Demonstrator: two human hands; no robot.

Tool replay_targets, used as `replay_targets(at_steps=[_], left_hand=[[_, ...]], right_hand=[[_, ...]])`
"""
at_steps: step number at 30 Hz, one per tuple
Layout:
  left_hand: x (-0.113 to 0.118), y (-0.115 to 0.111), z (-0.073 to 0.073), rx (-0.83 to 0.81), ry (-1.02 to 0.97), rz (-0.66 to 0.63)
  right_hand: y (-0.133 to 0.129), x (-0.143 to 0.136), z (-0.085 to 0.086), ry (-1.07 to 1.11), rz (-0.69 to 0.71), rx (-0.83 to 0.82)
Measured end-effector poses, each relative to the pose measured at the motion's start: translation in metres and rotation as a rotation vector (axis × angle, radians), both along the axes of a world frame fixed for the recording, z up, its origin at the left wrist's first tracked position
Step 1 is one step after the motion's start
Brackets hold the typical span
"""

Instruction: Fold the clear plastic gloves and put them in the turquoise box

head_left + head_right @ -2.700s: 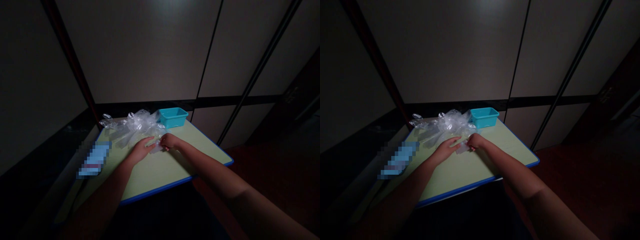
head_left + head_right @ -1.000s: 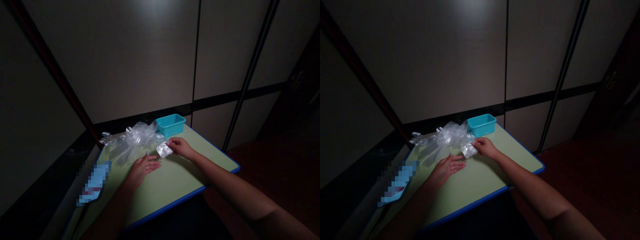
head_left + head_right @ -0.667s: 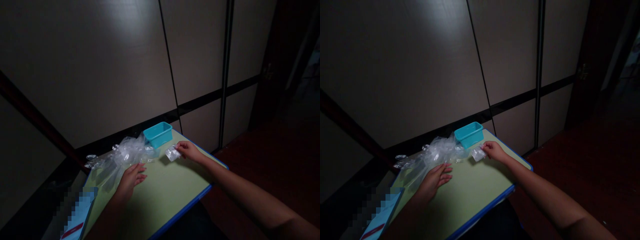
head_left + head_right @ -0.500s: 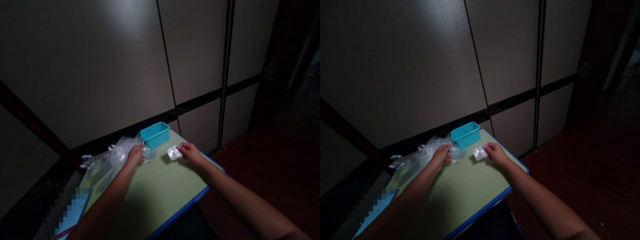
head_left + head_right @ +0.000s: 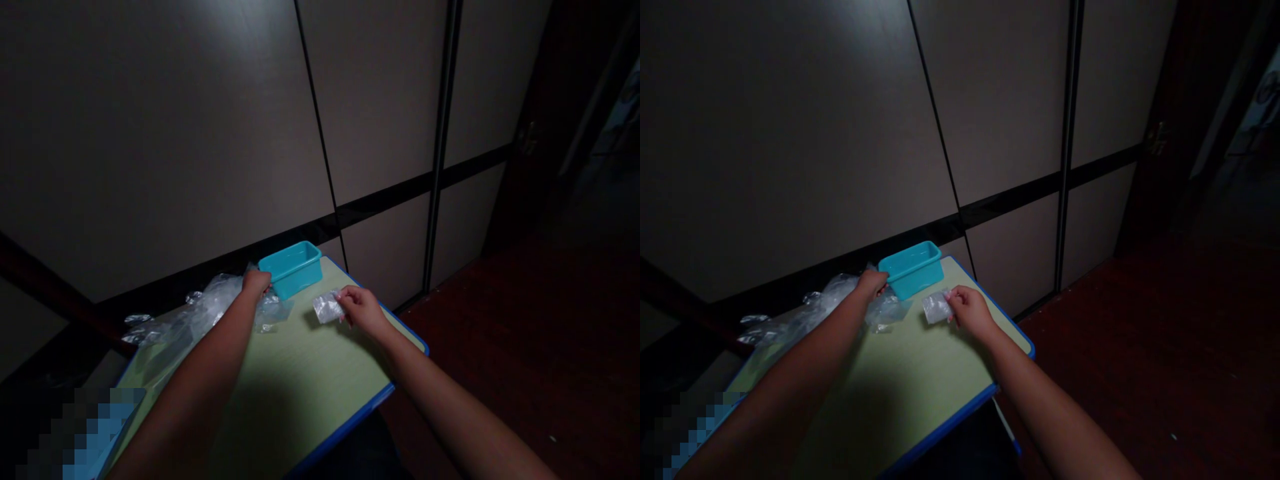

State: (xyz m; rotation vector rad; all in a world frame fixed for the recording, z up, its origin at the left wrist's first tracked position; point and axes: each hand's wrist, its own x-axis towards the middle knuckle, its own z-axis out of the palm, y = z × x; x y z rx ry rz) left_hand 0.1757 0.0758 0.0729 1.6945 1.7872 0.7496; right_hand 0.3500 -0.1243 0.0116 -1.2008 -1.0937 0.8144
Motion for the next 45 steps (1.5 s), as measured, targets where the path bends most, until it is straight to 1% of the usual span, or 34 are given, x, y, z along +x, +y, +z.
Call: replay_targets(at_steps=[4, 6, 8, 11, 14, 17, 19, 21, 22, 23, 25, 27, 29, 31, 33, 36, 39, 41, 45], left_hand=[[0.006, -0.013, 0.012, 0.034, -0.014, -0.027], [0.007, -0.027, 0.02, 0.044, -0.027, -0.056], [0.006, -0.045, 0.026, 0.061, -0.038, -0.093], [-0.001, -0.078, 0.031, 0.085, -0.048, -0.154], [-0.015, -0.118, 0.033, 0.128, -0.021, -0.183], [-0.03, -0.163, 0.034, 0.207, 0.081, -0.258], [-0.04, -0.191, 0.035, 0.258, 0.181, -0.266], [-0.047, -0.216, 0.035, 0.29, 0.284, -0.265], [-0.05, -0.226, 0.035, 0.301, 0.309, -0.283], [-0.053, -0.236, 0.034, 0.319, 0.32, -0.289], [-0.057, -0.251, 0.03, 0.336, 0.323, -0.281], [-0.06, -0.262, 0.024, 0.321, 0.334, -0.251], [-0.062, -0.27, 0.019, 0.285, 0.365, -0.235], [-0.063, -0.276, 0.015, 0.257, 0.406, -0.245], [-0.063, -0.279, 0.014, 0.236, 0.453, -0.27], [-0.059, -0.281, 0.013, 0.205, 0.525, -0.303], [-0.055, -0.283, 0.013, 0.165, 0.595, -0.329], [-0.053, -0.283, 0.011, 0.157, 0.611, -0.351], [-0.055, -0.283, 0.005, 0.203, 0.552, -0.372]], right_hand=[[-0.002, 0.002, 0.005, 0.057, -0.032, 0.021], [-0.005, 0.004, 0.009, 0.085, -0.076, 0.077], [-0.01, 0.008, 0.013, 0.112, -0.133, 0.156], [-0.023, 0.018, 0.02, 0.171, -0.222, 0.279], [-0.042, 0.03, 0.031, 0.229, -0.319, 0.373], [-0.063, 0.038, 0.052, 0.211, -0.422, 0.431], [-0.076, 0.036, 0.071, 0.146, -0.41, 0.45], [-0.086, 0.028, 0.091, 0.051, -0.345, 0.436], [-0.09, 0.023, 0.1, -0.003, -0.294, 0.419], [-0.094, 0.017, 0.107, -0.064, -0.212, 0.384], [-0.098, 0.007, 0.116, -0.183, -0.035, 0.318], [-0.099, -0.001, 0.119, -0.305, 0.144, 0.237], [-0.095, -0.007, 0.116, -0.429, 0.303, 0.144], [-0.089, -0.01, 0.112, -0.556, 0.421, 0.053], [-0.08, -0.013, 0.108, -0.686, 0.489, -0.022], [-0.065, -0.019, 0.101, -0.824, 0.545, -0.128], [-0.05, -0.025, 0.091, -0.836, 0.606, -0.241], [-0.042, -0.029, 0.084, -0.83, 0.675, -0.295], [-0.031, -0.034, 0.08, -0.844, 0.82, -0.343]])
